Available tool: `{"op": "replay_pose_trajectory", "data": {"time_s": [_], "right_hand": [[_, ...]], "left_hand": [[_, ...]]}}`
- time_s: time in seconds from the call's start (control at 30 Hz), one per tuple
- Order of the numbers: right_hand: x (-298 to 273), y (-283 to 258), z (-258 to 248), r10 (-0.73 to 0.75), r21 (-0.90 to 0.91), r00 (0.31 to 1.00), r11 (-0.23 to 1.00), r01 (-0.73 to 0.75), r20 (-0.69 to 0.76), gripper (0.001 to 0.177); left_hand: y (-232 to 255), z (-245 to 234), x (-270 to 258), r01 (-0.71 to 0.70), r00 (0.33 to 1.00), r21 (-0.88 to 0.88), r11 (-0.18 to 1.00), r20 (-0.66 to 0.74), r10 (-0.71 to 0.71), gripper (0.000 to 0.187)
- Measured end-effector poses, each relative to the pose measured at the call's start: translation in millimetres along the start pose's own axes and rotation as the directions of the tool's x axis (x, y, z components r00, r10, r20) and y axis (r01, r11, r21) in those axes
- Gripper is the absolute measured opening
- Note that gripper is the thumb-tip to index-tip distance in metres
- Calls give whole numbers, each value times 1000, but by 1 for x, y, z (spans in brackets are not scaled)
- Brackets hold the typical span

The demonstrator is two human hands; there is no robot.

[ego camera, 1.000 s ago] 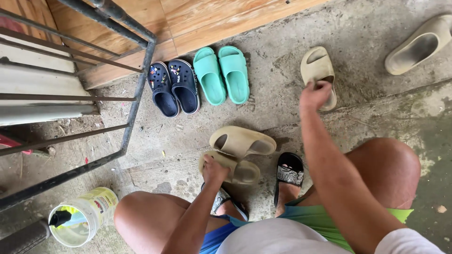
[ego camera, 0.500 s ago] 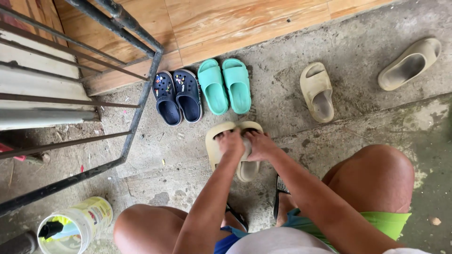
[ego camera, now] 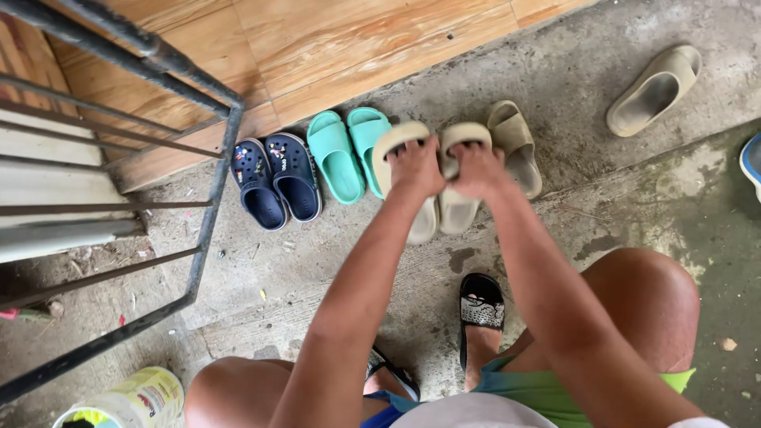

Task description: Organizing a basket of cleaning supplies and arranging several pairs of shoes on a balcony floor.

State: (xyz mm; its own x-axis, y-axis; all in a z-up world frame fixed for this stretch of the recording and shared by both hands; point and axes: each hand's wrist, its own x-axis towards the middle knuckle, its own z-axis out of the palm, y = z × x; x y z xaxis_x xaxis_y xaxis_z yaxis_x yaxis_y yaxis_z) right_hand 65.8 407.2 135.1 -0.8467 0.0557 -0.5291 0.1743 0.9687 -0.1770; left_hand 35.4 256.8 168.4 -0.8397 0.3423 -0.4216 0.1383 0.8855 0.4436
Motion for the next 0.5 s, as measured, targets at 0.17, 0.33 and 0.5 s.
{"op": "replay_pose_trajectory", "data": {"time_s": [0.17,0.33,0.5], "right_hand": [[84,11,-33,-56,28,985,998,61,-161,71],[146,16,-14,-109,68,928,988,142,-357,58],[188,21,11,-202,40,879,969,242,-432,48]], "left_hand": [[2,-17,80,-48,996,8,999,-73,49,66],[-13,6,140,-96,984,-43,994,-151,88,55],[-29,25,161,-117,937,71,991,-322,134,49]]}}
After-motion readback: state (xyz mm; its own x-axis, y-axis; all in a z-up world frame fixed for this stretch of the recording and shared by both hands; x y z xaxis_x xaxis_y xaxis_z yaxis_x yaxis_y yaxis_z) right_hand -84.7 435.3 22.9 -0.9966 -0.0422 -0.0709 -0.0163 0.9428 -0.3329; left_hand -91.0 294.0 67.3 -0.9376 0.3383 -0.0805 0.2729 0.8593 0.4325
